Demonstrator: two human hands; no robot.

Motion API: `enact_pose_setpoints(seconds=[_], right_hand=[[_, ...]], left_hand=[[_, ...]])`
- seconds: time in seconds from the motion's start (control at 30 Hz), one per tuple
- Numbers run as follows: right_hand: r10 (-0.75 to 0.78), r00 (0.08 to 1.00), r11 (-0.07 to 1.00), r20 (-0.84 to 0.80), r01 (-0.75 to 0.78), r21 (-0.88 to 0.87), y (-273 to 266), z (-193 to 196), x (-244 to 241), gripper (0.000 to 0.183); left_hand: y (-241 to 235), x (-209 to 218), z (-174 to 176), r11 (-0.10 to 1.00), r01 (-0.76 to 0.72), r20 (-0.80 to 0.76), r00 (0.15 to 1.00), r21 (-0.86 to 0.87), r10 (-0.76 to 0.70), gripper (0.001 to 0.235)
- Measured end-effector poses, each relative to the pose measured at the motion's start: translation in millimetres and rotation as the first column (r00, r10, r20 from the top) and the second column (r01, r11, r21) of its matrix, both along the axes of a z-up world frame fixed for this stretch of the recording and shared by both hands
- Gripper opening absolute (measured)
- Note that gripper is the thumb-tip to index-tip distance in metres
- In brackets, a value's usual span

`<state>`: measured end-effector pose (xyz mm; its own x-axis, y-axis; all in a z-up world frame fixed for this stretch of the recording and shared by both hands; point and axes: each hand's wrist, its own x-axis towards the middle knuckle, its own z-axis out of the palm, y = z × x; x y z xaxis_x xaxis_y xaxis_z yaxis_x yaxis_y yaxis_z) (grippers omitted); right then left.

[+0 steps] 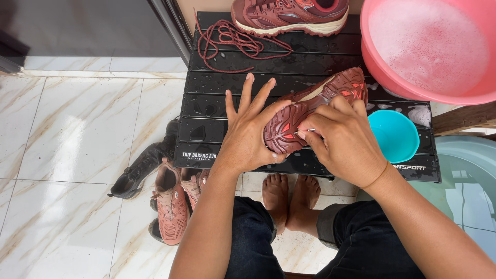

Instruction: The person scrubs a red sneaker with a brush and soapy water, focusing on the sole and sides. They repeatedly dip the brush into a blue cup to apply more soap and continue scrubbing the shoe's surface.

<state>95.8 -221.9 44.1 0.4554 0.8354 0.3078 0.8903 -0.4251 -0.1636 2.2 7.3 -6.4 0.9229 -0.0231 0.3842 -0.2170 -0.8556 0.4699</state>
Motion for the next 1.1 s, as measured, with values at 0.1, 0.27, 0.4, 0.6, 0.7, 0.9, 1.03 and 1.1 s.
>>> enact_pose_setpoints(seconds=[0.1,0.27,0.4,0.6,0.7,0.9,1.03,1.1], right_hand=[[-0.019,0.997,1.000,-0.073,0.018,-0.011,1,-1,6,0.003],[-0.059,0.997,0.997,0.044,0.061,-0.042,1,2,-2,0.008],[-0.062,0.988,0.993,0.138,0.075,-0.087,0,-1,-4,0.015],[-0.144,0.913,0.967,0.382,0.212,-0.143,-28,3,24,0.018],[-0.177,0.977,0.983,0.120,0.181,-0.023,-41,4,21,0.005],[-0.094,0.993,0.995,-0.066,0.095,0.011,-24,-16,9,0.006],[-0.180,0.933,0.973,0.311,0.216,-0.083,-33,-4,27,0.014],[-0.159,0.983,0.987,0.091,0.157,0.035,-33,11,24,0.004]], left_hand=[[0,-1,1,1.000,0.001,-0.002,1.000,0.000,-0.001,0.117],[2,1,-2,1.000,0.001,0.000,1.000,0.008,-0.001,0.120],[3,0,-2,0.999,-0.002,0.025,1.000,0.032,0.001,0.121],[5,-1,2,1.000,-0.002,0.009,1.000,-0.009,0.003,0.120],[3,-1,3,0.999,0.008,0.001,1.000,-0.040,-0.008,0.115],[4,-1,-1,0.999,0.012,0.016,1.000,-0.043,-0.011,0.119],[5,-2,-1,0.999,0.008,0.009,1.000,-0.053,-0.007,0.116],[5,-1,1,0.998,0.010,0.001,1.000,-0.055,-0.010,0.118]])
